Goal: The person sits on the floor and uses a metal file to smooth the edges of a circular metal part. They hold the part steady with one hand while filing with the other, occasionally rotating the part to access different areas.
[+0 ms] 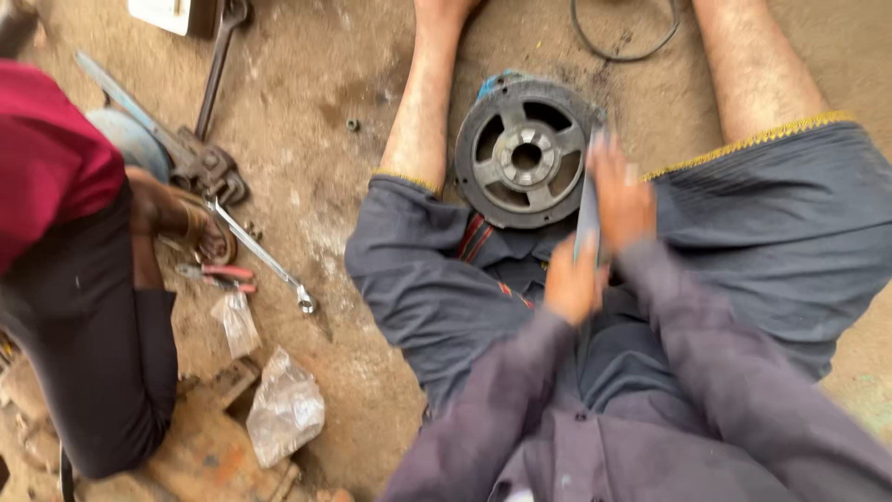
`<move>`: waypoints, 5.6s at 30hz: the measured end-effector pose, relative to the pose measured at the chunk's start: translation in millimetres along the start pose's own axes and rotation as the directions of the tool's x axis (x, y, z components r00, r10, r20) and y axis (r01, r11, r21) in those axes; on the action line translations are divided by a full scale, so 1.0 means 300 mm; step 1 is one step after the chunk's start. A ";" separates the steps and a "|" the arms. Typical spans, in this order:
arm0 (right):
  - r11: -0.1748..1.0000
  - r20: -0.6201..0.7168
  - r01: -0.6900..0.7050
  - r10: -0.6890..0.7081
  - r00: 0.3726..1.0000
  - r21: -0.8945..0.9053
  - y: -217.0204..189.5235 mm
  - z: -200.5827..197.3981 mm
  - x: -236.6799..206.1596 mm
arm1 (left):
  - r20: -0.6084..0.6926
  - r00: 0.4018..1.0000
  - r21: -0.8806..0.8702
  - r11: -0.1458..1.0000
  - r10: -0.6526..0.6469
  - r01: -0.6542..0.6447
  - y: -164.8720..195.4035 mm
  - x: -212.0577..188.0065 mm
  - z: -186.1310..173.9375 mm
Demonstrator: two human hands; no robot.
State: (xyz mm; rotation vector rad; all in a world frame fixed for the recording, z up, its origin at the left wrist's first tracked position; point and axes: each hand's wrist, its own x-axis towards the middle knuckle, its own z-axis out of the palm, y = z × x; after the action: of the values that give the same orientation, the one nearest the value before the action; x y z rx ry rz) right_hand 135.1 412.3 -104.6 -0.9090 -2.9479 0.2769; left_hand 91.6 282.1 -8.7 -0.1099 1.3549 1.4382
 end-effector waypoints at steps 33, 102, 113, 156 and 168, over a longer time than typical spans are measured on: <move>0.964 -0.216 0.064 -0.007 0.976 0.259 -0.121 -0.026 -0.193 | -0.051 0.964 -0.043 0.965 -0.261 0.259 -0.133 -0.179 -0.076; 0.982 -0.052 0.023 -0.013 0.999 0.189 -0.010 -0.049 -0.012 | -0.014 0.973 -0.178 0.958 -0.230 0.224 -0.175 0.018 -0.050; 0.966 -0.074 0.086 -0.070 0.995 0.242 0.037 -0.043 0.107 | 0.019 0.985 -0.170 0.970 -0.172 0.172 -0.100 0.116 -0.017; 0.948 -0.128 0.105 -0.069 0.989 0.301 -0.071 -0.179 -0.092 | -0.062 0.966 -0.179 0.955 -0.251 0.237 -0.129 -0.161 0.037; 0.965 -0.126 0.026 0.008 0.992 0.263 -0.030 -0.123 -0.098 | -0.043 0.943 -0.226 0.922 -0.331 0.314 -0.107 -0.109 0.063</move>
State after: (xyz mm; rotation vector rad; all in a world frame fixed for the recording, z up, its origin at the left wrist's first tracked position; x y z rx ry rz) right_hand 158.0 394.2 -66.5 -0.8428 -2.7129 0.5737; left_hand 138.3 267.8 -0.4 -0.5165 1.1750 1.3043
